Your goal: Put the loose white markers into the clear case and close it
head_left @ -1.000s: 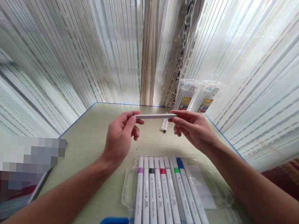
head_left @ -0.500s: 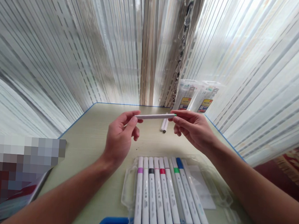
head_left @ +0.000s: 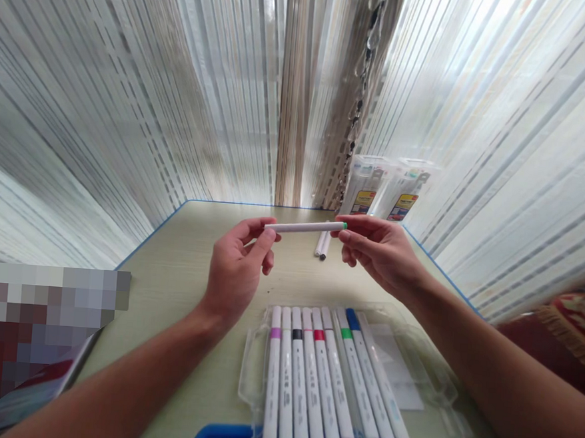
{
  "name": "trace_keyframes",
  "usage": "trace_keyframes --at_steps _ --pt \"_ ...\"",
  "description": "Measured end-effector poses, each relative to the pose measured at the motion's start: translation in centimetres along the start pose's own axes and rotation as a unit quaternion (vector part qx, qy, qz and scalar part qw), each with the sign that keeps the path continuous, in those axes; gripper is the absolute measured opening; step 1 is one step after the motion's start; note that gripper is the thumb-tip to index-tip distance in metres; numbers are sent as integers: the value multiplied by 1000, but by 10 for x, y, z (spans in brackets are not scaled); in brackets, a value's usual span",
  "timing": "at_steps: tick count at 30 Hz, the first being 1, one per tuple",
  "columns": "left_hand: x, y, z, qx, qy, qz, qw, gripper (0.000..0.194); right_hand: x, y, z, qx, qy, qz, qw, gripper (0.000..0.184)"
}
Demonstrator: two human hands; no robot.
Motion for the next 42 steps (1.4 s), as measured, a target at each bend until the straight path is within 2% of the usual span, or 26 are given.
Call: trace_keyframes --at_steps 19,28,42 --pt "0 -3 0 -14 -12 9 1000 28 3 2 1 6 -6 3 1000 26" --pt "-1 -2 -1 -15 -20 15 1000 26 4 3 1 9 3 2 1000 31" --pt "-1 1 -1 -9 -26 36 999 27 4 3 1 19 -12 -6 1000 18"
Point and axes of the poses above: each hand's wrist, its own z-axis towards the middle knuckle, its own x-axis out of the back of the hand, y = z × x, the point moved 1 cm from there along z, towards the middle knuckle, and after that the axes turned 4 degrees about z, right-handed, at the moved point
